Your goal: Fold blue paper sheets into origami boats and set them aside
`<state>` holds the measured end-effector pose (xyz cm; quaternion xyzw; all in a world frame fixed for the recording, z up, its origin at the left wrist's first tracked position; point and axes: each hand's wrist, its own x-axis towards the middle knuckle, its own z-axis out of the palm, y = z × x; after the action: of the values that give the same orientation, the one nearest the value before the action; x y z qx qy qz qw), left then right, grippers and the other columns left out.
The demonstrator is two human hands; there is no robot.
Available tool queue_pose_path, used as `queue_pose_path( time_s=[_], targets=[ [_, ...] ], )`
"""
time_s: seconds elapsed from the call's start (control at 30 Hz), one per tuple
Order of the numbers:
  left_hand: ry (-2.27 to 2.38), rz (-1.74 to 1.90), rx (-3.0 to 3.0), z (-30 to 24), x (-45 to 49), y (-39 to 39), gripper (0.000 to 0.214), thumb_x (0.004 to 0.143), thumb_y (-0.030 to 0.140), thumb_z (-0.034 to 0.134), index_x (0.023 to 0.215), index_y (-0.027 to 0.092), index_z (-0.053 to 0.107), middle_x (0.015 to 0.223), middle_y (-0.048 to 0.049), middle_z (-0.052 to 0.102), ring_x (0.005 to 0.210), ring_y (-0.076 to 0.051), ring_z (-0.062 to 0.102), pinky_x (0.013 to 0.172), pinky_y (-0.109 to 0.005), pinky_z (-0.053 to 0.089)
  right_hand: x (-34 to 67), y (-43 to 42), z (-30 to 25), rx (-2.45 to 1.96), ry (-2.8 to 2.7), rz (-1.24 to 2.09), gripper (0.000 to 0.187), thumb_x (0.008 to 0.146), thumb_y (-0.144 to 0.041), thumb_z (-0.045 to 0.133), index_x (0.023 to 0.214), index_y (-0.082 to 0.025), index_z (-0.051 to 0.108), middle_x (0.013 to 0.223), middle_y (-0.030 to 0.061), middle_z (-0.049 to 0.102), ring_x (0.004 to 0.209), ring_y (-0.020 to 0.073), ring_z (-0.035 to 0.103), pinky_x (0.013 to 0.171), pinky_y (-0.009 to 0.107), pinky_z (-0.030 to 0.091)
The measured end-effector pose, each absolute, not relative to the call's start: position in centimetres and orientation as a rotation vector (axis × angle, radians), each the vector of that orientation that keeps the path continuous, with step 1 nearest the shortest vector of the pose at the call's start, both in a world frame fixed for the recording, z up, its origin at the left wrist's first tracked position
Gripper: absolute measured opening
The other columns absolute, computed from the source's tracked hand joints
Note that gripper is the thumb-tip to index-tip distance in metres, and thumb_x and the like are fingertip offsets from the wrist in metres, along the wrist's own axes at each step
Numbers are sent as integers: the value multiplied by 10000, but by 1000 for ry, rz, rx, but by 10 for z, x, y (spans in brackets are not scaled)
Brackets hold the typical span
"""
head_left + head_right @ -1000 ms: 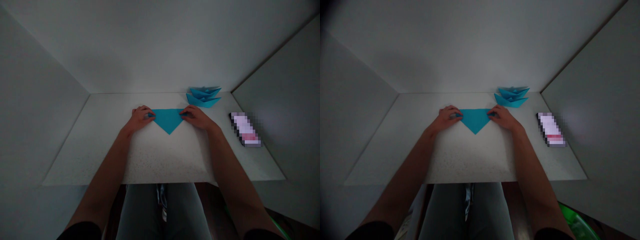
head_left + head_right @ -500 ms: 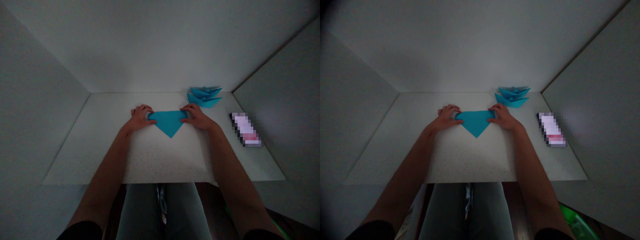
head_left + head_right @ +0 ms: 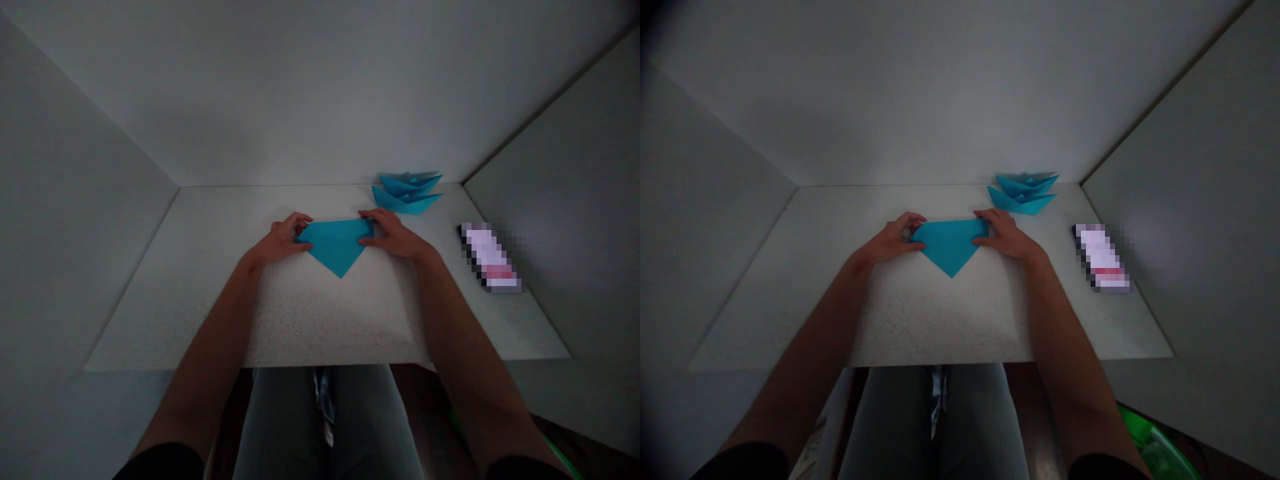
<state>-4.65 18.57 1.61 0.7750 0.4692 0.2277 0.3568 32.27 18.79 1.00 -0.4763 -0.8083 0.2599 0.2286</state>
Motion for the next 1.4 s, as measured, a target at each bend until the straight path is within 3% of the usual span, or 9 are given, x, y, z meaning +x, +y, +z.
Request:
queue_pose_path(
  time_s=[0.23,0.47,0.63,0.8,0.97,1.07,1.17,1.27,1.4],
  targets=[
    [1119,504,2077,23,-44,182,432,849,387,790,1257,280,697,1369,-74,744,1175,-281,724,1078,-471,543,318,188,14,-1260,-2200,781,473,827,-575,855,1169,-282,710,1243,105,739,1167,365,671,1057,551,507],
    [1099,700,1859,13,-45,188,272,786,400,834,863,226,641,961,-35,706,876,-192,646,791,-333,527,315,187,19,-1213,-2129,1010,365,833,-579,835,885,-259,668,905,38,709,828,242,632,781,382,499],
    [1121,699,1788,14,-52,187,199,816,365,809,901,204,730,776,10,592,719,-143,549,651,-268,422,321,189,20,-1210,-2100,994,273,833,-508,825,925,-261,753,944,58,724,859,254,651,796,395,521],
    [1014,644,1951,18,-54,186,155,813,260,777,947,218,842,966,-39,685,770,-141,604,715,-285,491,335,188,22,-1227,-2176,1000,323,798,-526,857,1013,-285,840,1033,71,719,888,267,667,828,430,551],
    [995,634,2054,15,-49,186,254,802,424,907,977,242,879,1053,-65,694,825,-160,634,741,-308,517,340,185,21,-1276,-2188,1035,400,846,-669,830,1042,-321,867,1153,86,720,1040,318,705,944,488,578],
    [1045,646,2038,13,-47,186,248,877,472,857,916,227,859,1035,-67,691,806,-162,629,742,-323,512,339,185,18,-1281,-2181,990,393,854,-638,829,1067,-308,856,1139,91,708,1008,308,694,953,499,579],
    [1113,610,2115,13,-47,189,275,850,438,893,1016,224,846,1065,-62,688,779,-159,603,762,-338,506,338,186,16,-1315,-2168,943,479,802,-585,875,1180,-295,829,1182,100,689,993,303,671,935,494,577],
    [1178,573,2181,14,-48,190,432,776,436,968,1135,239,830,1173,-70,670,832,-173,610,844,-363,516,338,185,18,-1347,-2189,942,460,791,-589,880,1129,-282,826,1191,100,676,989,301,661,937,489,564],
    [1182,537,2194,15,-48,189,338,805,443,951,1034,233,817,1176,-73,665,938,-211,637,927,-390,509,336,183,23,-1372,-2226,941,431,793,-614,862,1048,-271,807,1183,94,678,1007,308,667,946,484,543]
  ],
)
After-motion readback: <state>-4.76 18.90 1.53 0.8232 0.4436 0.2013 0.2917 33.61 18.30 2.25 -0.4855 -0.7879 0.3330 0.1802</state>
